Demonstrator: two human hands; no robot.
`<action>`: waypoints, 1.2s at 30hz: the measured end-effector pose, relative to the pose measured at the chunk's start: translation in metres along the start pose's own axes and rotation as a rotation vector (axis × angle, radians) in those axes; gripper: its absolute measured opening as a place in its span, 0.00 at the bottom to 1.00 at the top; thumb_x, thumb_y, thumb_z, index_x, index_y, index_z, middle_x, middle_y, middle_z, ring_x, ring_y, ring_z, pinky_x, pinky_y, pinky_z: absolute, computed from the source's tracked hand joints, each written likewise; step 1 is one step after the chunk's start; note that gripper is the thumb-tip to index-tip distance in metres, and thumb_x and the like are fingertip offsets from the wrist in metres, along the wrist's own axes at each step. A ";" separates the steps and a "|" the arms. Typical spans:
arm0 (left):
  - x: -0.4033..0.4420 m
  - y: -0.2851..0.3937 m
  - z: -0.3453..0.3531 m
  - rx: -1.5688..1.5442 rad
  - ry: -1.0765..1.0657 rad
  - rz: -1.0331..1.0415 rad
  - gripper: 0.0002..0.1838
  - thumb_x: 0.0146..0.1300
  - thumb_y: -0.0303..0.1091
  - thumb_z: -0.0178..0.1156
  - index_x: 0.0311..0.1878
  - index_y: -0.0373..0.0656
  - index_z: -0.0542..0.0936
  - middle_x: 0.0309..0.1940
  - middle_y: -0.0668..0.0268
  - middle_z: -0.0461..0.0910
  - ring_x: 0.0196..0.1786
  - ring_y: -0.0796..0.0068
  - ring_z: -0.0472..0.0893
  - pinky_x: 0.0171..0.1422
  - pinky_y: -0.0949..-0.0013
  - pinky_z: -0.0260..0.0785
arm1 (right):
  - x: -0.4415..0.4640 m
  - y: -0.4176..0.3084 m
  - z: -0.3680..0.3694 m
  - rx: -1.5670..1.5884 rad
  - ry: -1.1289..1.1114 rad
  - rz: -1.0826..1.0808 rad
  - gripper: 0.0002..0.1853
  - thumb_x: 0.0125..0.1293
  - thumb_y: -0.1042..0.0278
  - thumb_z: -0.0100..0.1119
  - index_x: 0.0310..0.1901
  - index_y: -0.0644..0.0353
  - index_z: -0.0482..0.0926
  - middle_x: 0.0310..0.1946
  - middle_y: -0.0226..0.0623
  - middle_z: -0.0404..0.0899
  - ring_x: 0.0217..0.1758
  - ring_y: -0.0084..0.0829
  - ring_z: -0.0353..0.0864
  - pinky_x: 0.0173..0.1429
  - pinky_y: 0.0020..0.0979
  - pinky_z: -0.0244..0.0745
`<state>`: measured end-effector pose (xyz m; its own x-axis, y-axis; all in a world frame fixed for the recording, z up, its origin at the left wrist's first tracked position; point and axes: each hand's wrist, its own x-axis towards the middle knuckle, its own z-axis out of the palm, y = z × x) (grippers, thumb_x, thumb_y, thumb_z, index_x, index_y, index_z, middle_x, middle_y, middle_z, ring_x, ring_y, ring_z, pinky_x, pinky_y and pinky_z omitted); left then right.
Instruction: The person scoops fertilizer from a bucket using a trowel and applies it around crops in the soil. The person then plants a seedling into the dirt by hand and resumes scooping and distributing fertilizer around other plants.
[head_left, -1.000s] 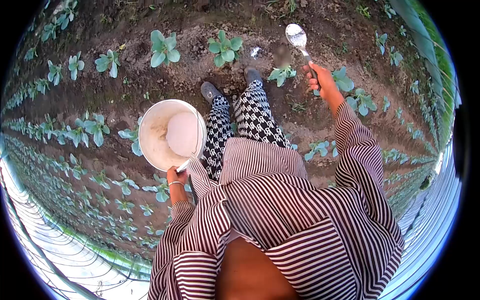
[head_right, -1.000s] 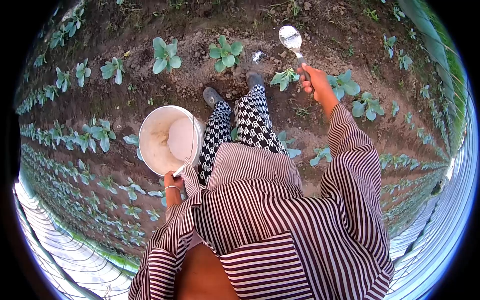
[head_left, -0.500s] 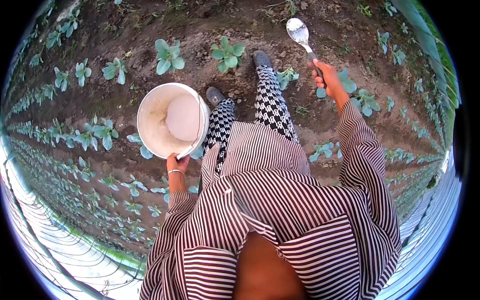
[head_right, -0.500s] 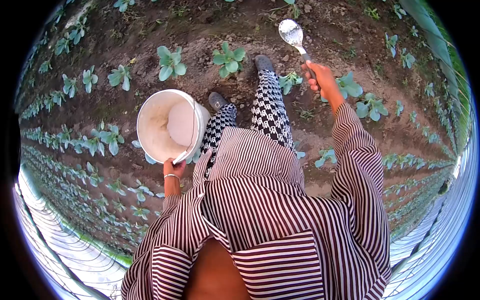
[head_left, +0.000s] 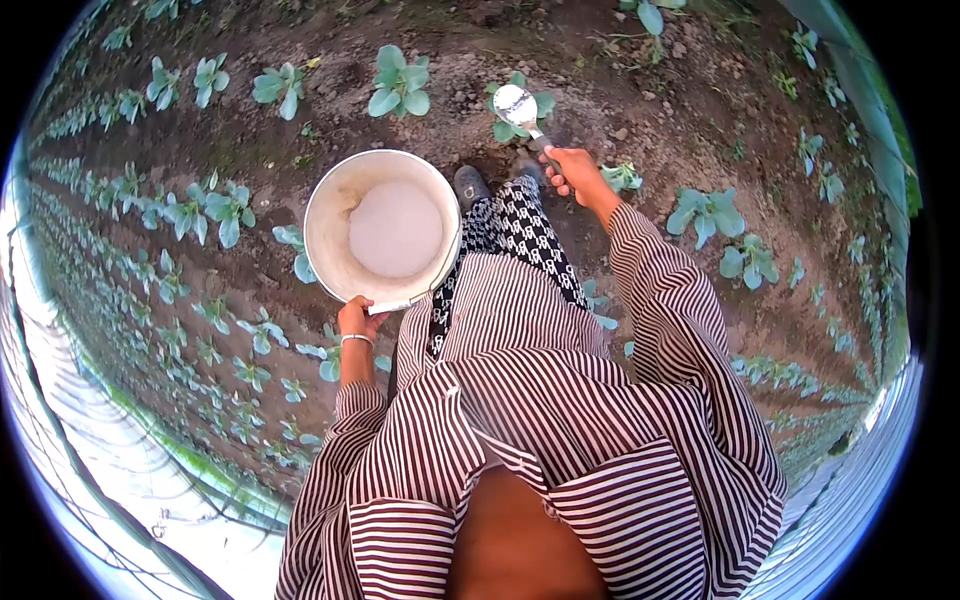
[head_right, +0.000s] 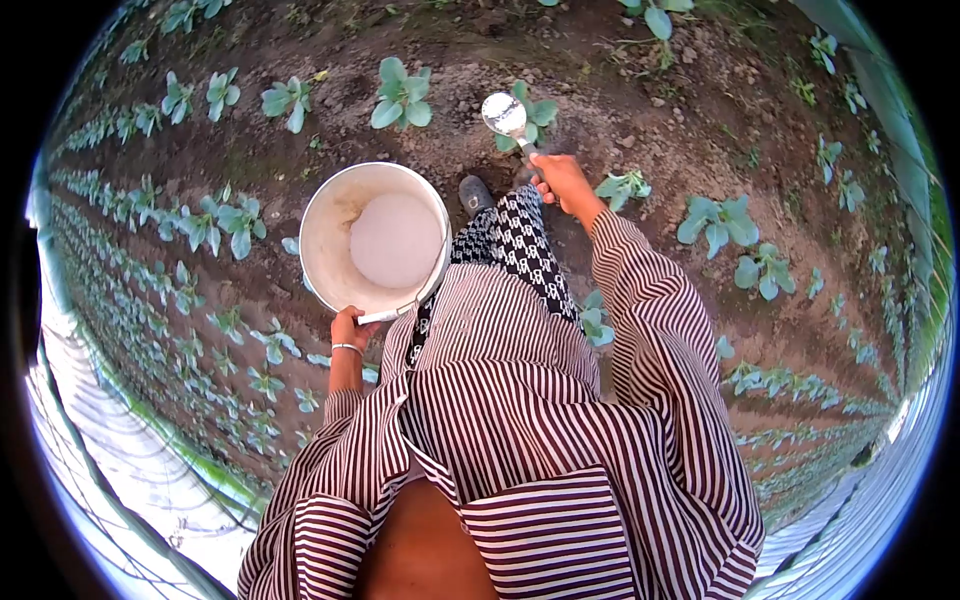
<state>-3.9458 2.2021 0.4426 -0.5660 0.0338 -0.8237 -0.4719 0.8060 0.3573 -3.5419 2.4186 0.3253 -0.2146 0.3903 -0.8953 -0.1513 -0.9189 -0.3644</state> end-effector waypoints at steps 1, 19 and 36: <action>0.002 -0.003 -0.004 -0.027 0.022 0.007 0.11 0.49 0.23 0.52 0.37 0.30 0.71 0.35 0.54 0.74 0.34 0.53 0.78 0.40 0.47 0.77 | 0.020 0.004 0.004 -0.093 0.009 0.019 0.15 0.67 0.60 0.52 0.38 0.66 0.75 0.21 0.32 0.71 0.15 0.19 0.64 0.14 0.22 0.58; 0.060 0.118 -0.128 -0.629 0.239 -0.203 0.11 0.61 0.34 0.46 0.34 0.35 0.69 0.45 0.41 0.71 0.47 0.42 0.73 0.36 0.64 0.77 | 0.040 0.026 -0.015 0.021 0.359 0.229 0.13 0.68 0.60 0.51 0.34 0.63 0.72 0.21 0.34 0.73 0.14 0.19 0.64 0.13 0.22 0.56; 0.261 0.347 -0.173 0.047 -0.078 0.038 0.04 0.50 0.25 0.52 0.28 0.34 0.71 0.27 0.56 0.73 0.24 0.61 0.76 0.24 0.62 0.74 | -0.068 0.000 0.216 0.377 0.494 -0.159 0.15 0.70 0.61 0.49 0.47 0.67 0.73 0.24 0.30 0.70 0.17 0.16 0.62 0.16 0.20 0.55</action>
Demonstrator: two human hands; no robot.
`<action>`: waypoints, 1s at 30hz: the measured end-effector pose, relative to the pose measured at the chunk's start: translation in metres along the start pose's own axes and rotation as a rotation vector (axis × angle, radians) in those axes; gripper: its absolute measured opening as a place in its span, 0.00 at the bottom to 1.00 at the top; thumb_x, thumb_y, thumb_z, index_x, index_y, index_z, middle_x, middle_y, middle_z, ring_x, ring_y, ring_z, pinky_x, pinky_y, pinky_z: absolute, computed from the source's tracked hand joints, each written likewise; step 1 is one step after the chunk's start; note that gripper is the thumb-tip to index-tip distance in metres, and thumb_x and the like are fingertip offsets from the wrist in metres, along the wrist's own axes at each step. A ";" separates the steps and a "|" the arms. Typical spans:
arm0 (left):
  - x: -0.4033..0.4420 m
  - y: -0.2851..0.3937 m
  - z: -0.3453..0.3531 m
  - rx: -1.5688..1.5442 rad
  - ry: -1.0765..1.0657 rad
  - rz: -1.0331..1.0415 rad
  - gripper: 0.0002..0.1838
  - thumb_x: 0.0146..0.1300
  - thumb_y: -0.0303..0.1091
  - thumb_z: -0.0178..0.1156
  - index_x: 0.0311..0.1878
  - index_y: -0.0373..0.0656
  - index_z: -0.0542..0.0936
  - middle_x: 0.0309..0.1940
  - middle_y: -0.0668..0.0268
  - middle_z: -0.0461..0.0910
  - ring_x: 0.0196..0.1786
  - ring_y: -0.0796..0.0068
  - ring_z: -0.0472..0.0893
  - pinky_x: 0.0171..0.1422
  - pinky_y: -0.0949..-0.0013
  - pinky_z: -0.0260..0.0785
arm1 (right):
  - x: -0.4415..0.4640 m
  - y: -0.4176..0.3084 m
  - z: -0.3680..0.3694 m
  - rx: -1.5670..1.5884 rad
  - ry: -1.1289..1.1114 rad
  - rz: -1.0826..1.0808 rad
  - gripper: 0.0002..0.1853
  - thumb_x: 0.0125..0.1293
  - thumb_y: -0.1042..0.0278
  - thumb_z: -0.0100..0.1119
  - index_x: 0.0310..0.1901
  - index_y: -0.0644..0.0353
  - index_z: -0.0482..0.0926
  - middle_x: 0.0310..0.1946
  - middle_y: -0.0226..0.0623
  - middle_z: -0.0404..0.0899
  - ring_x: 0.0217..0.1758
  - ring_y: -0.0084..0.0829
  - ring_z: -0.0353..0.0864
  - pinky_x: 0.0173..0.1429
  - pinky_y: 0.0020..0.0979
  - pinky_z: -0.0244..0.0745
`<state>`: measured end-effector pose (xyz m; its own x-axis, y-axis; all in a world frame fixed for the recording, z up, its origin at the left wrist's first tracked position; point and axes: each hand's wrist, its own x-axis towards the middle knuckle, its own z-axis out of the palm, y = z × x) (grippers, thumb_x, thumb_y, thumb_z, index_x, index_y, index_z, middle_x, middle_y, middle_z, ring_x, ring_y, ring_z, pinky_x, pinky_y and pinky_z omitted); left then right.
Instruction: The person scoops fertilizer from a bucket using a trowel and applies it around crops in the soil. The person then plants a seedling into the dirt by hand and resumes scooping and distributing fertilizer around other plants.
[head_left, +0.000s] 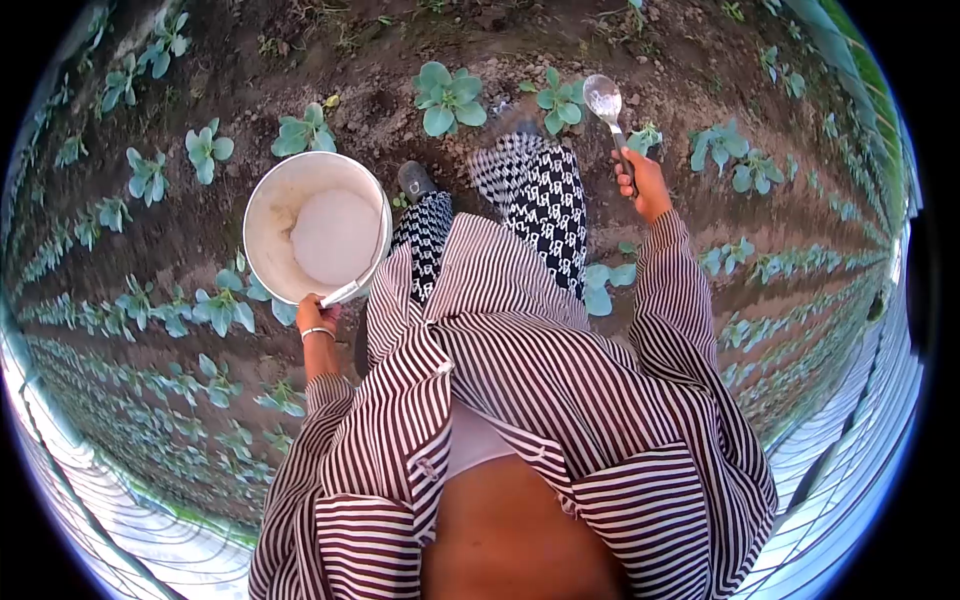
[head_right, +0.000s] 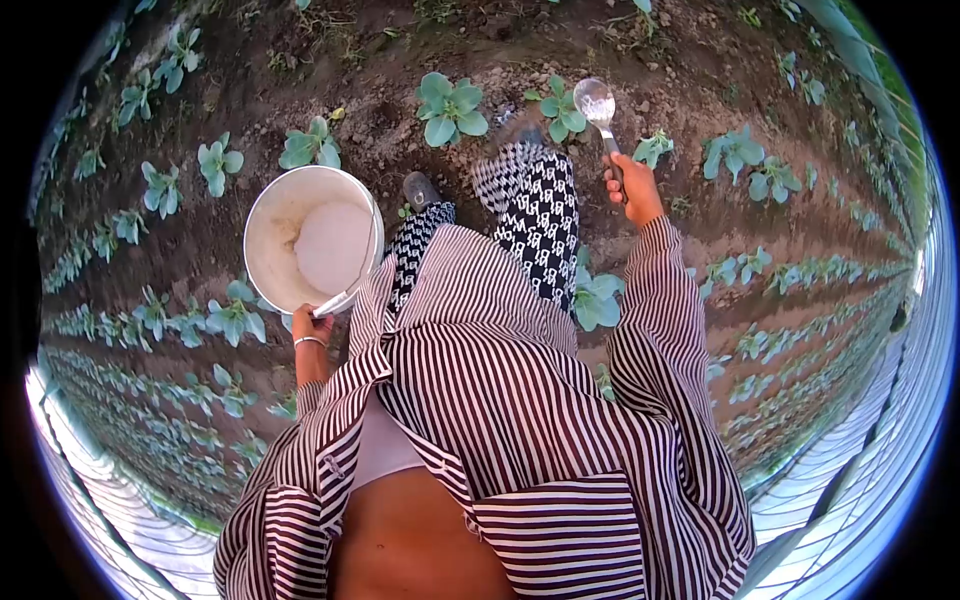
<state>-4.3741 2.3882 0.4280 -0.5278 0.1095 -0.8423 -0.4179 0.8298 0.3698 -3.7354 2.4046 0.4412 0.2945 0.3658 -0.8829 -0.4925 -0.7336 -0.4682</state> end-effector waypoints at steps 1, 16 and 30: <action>0.006 0.011 0.001 0.014 -0.019 0.023 0.05 0.50 0.26 0.52 0.29 0.33 0.71 0.27 0.56 0.73 0.24 0.62 0.75 0.23 0.62 0.74 | -0.006 0.004 -0.001 0.035 -0.002 -0.029 0.16 0.70 0.61 0.49 0.47 0.67 0.73 0.24 0.30 0.70 0.17 0.16 0.62 0.16 0.20 0.56; -0.016 0.094 0.091 0.301 -0.171 0.233 0.06 0.48 0.23 0.53 0.31 0.33 0.72 0.26 0.58 0.73 0.23 0.63 0.76 0.23 0.60 0.72 | -0.064 0.112 -0.056 0.309 0.104 -0.066 0.18 0.68 0.60 0.51 0.49 0.68 0.73 0.23 0.30 0.70 0.17 0.15 0.63 0.15 0.19 0.56; -0.138 0.053 0.186 1.002 -0.100 0.692 0.18 0.41 0.30 0.59 0.36 0.28 0.75 0.27 0.54 0.79 0.25 0.66 0.80 0.23 0.66 0.74 | -0.021 0.045 0.143 -0.597 -0.613 -0.022 0.14 0.66 0.62 0.52 0.36 0.68 0.77 0.19 0.31 0.75 0.12 0.17 0.66 0.12 0.22 0.59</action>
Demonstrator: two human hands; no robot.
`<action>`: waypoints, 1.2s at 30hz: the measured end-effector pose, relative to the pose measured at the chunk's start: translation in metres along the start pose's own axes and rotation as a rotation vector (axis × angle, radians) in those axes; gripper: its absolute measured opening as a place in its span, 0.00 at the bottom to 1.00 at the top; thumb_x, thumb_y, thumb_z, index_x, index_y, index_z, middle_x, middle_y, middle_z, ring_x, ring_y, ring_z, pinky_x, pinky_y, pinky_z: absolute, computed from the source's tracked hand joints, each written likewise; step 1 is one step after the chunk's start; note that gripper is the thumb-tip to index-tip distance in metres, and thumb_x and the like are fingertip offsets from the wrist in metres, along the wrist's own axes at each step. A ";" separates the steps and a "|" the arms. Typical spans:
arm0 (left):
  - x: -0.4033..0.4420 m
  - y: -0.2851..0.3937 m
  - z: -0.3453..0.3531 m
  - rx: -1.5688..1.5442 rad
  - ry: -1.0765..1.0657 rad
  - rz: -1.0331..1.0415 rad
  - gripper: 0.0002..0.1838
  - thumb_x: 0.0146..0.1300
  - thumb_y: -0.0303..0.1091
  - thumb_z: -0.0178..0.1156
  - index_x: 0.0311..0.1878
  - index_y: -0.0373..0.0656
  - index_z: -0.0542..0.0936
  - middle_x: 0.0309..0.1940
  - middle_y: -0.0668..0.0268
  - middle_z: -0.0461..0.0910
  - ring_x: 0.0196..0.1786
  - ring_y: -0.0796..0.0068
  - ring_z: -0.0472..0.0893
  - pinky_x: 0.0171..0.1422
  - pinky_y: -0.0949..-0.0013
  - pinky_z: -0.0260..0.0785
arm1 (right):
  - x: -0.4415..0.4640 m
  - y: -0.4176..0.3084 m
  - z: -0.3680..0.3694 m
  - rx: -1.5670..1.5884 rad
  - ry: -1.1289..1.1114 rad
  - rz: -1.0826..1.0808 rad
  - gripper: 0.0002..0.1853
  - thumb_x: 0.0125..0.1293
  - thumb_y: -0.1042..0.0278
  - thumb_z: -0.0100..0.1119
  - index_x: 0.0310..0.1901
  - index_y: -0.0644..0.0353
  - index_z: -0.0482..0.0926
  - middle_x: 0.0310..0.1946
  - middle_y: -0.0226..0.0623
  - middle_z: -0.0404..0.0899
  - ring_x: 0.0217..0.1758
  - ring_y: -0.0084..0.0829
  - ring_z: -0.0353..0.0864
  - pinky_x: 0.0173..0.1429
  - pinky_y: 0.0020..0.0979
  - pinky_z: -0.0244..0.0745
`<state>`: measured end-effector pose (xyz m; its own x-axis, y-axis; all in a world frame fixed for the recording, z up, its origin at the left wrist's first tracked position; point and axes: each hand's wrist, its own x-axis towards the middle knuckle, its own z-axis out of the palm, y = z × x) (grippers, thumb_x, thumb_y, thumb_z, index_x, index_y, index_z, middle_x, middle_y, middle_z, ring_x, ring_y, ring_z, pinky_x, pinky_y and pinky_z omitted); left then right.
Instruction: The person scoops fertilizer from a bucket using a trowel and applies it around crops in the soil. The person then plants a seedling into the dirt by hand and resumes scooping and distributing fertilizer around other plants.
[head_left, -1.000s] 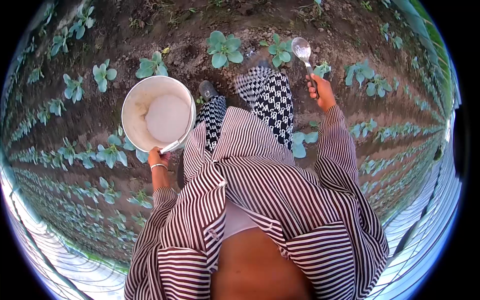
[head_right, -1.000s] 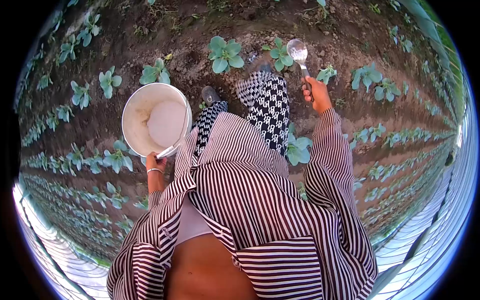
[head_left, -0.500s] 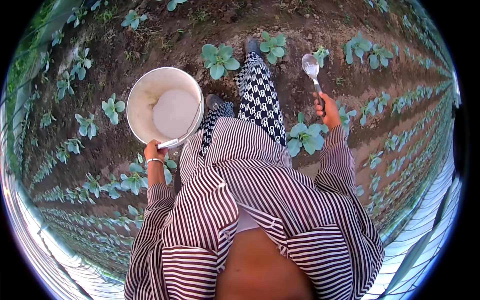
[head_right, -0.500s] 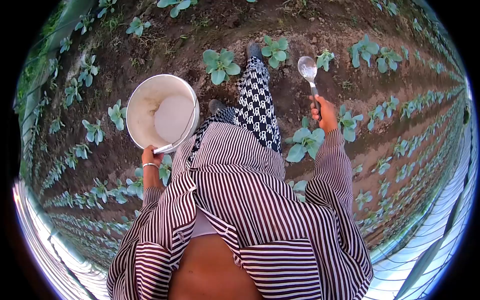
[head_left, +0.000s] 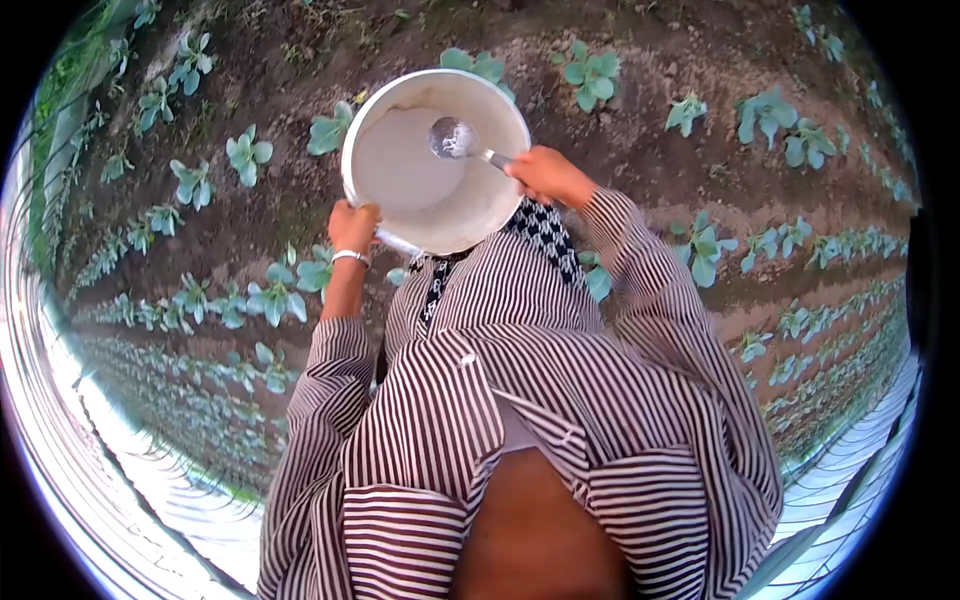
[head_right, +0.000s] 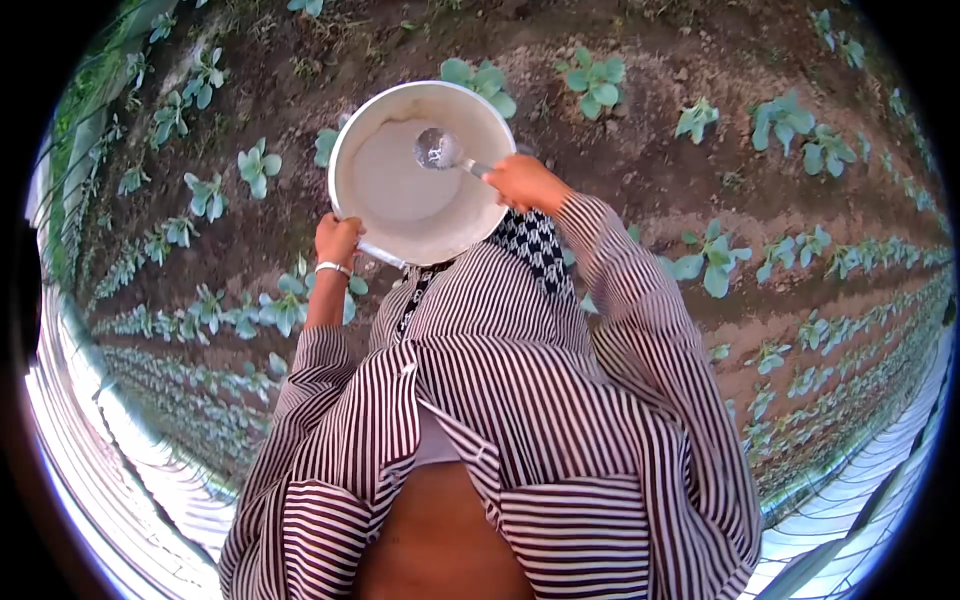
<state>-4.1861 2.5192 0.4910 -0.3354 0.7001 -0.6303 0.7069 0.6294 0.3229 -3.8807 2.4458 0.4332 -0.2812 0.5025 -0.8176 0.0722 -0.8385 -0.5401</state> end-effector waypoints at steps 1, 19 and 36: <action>-0.009 0.010 -0.001 0.005 -0.014 -0.006 0.19 0.40 0.30 0.59 0.37 0.29 0.76 0.28 0.54 0.80 0.26 0.67 0.80 0.25 0.67 0.74 | 0.029 0.004 0.017 -0.047 0.031 0.065 0.14 0.66 0.64 0.51 0.34 0.70 0.77 0.21 0.37 0.76 0.13 0.20 0.67 0.12 0.23 0.61; 0.008 0.008 -0.038 0.134 -0.153 0.094 0.17 0.43 0.32 0.59 0.35 0.30 0.79 0.25 0.54 0.81 0.27 0.63 0.82 0.34 0.64 0.74 | 0.107 0.040 0.099 -0.769 0.370 -0.173 0.18 0.64 0.58 0.49 0.35 0.67 0.81 0.25 0.48 0.81 0.27 0.42 0.81 0.34 0.41 0.75; 0.160 -0.170 -0.194 -0.131 -0.068 -0.078 0.16 0.43 0.28 0.58 0.36 0.28 0.74 0.27 0.55 0.78 0.22 0.68 0.79 0.18 0.68 0.73 | 0.039 -0.030 0.264 0.339 0.281 0.006 0.20 0.67 0.57 0.55 0.52 0.63 0.76 0.20 0.28 0.74 0.13 0.12 0.63 0.12 0.19 0.55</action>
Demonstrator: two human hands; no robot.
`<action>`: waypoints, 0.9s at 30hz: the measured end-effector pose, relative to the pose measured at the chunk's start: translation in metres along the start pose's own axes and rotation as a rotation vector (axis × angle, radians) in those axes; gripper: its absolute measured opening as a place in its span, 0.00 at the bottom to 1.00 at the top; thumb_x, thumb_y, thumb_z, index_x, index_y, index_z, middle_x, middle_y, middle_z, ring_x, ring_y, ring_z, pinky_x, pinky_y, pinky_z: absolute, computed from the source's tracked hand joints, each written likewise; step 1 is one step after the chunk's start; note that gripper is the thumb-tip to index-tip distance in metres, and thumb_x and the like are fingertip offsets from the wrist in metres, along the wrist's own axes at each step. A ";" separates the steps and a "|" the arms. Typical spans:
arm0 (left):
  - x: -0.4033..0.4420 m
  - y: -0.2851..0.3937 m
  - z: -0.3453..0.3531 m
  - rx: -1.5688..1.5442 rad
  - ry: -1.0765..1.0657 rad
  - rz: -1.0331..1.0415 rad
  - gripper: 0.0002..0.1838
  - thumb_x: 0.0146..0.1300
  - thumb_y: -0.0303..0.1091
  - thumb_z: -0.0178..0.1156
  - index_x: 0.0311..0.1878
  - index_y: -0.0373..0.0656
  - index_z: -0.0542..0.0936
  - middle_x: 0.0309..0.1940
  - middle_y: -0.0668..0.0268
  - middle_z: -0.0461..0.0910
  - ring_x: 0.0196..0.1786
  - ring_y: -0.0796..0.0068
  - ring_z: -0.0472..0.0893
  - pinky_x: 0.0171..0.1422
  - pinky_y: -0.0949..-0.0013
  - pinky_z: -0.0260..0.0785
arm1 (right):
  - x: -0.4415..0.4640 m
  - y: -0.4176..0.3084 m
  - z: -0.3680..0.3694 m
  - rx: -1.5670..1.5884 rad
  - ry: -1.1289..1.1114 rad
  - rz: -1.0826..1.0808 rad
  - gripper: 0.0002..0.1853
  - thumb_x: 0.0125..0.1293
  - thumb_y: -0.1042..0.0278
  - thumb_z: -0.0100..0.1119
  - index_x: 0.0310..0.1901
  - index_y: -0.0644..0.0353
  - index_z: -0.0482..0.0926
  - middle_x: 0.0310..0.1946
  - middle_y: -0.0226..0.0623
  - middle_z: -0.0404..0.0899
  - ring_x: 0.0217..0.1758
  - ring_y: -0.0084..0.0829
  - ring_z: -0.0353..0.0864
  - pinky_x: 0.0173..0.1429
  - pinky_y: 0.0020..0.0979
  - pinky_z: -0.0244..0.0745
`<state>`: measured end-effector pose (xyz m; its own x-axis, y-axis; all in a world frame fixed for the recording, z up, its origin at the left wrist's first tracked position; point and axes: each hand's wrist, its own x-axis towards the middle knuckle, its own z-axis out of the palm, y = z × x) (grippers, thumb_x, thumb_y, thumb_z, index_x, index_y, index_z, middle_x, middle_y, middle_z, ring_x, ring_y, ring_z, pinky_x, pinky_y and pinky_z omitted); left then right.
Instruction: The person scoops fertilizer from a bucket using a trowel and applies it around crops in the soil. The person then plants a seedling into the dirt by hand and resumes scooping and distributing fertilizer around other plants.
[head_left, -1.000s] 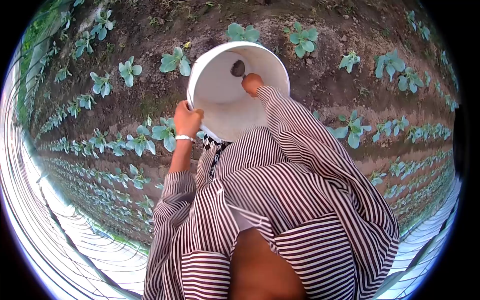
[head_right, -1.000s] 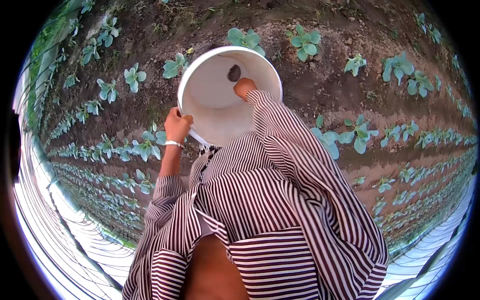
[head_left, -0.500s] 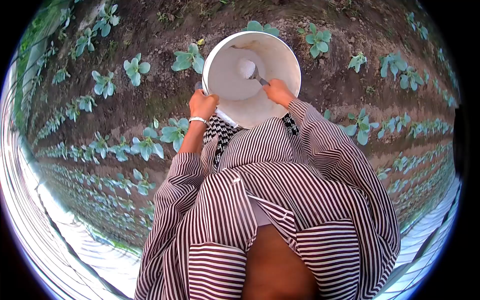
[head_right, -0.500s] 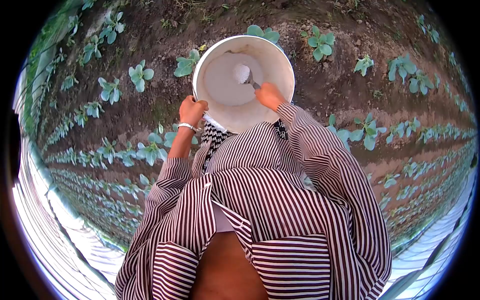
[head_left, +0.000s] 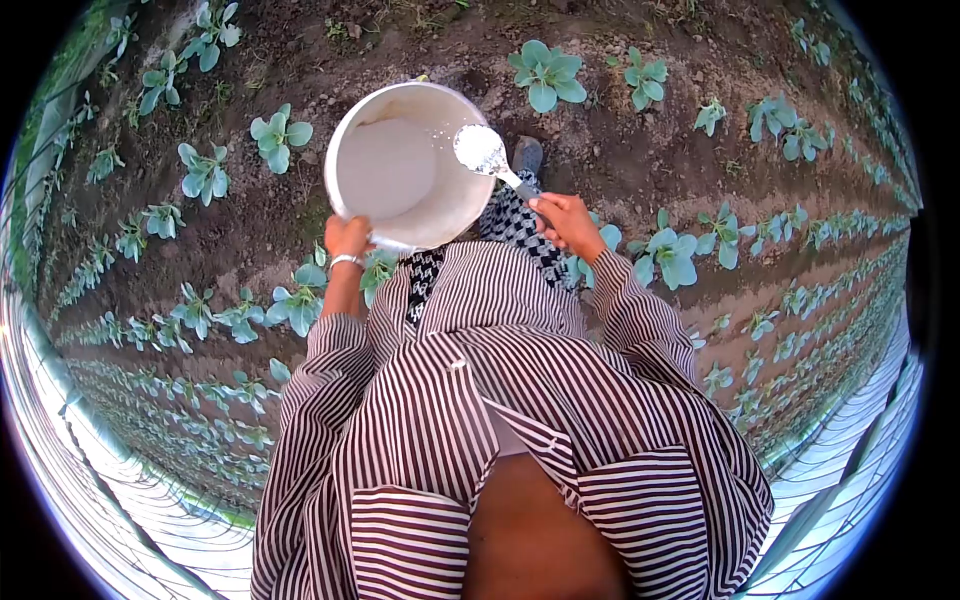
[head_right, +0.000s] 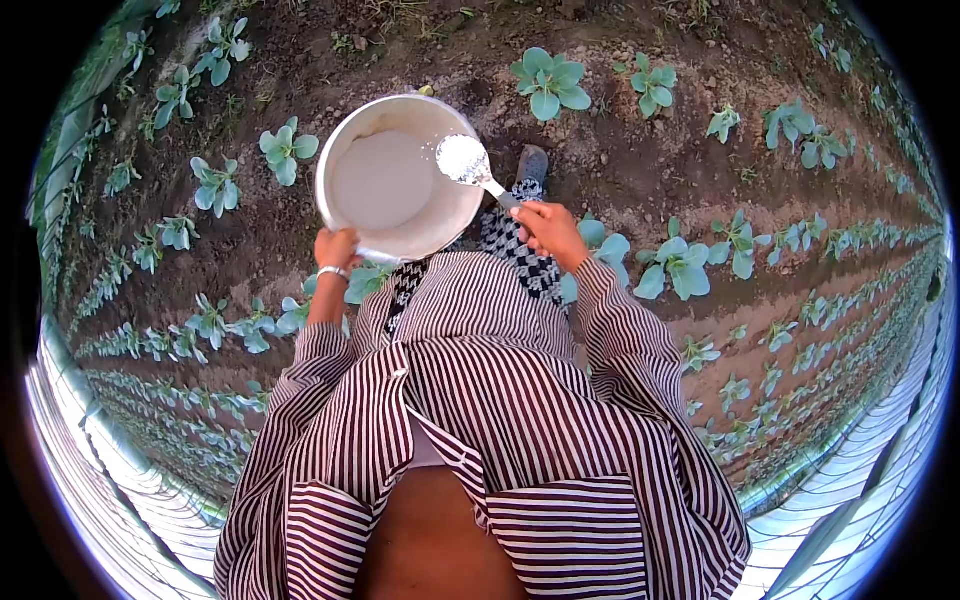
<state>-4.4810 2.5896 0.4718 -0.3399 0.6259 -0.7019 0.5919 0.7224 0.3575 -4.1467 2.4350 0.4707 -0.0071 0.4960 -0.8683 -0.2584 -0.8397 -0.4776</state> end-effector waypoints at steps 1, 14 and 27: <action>0.020 -0.034 -0.006 -0.065 0.052 -0.032 0.16 0.44 0.28 0.57 0.38 0.30 0.74 0.27 0.58 0.77 0.21 0.68 0.77 0.17 0.68 0.71 | -0.001 -0.002 0.000 0.016 0.016 -0.012 0.18 0.67 0.57 0.55 0.48 0.64 0.78 0.19 0.27 0.74 0.13 0.12 0.64 0.14 0.19 0.57; -0.018 -0.146 -0.122 -0.608 0.211 -0.473 0.07 0.48 0.25 0.54 0.30 0.31 0.70 0.25 0.59 0.72 0.23 0.64 0.74 0.22 0.63 0.72 | 0.123 0.025 -0.025 -0.005 0.191 0.023 0.14 0.65 0.59 0.56 0.42 0.62 0.78 0.20 0.30 0.72 0.15 0.15 0.64 0.14 0.20 0.57; -0.019 -0.257 -0.122 -0.982 0.092 -0.726 0.08 0.55 0.30 0.49 0.31 0.35 0.75 0.29 0.55 0.79 0.32 0.59 0.78 0.39 0.56 0.74 | 0.141 0.017 -0.034 0.032 0.266 0.045 0.17 0.65 0.58 0.56 0.46 0.64 0.77 0.20 0.31 0.72 0.15 0.17 0.64 0.15 0.21 0.57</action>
<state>-4.7161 2.4286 0.4685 -0.4352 -0.0246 -0.9000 -0.5460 0.8021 0.2420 -4.1193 2.4836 0.3354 0.2332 0.3792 -0.8954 -0.2941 -0.8502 -0.4366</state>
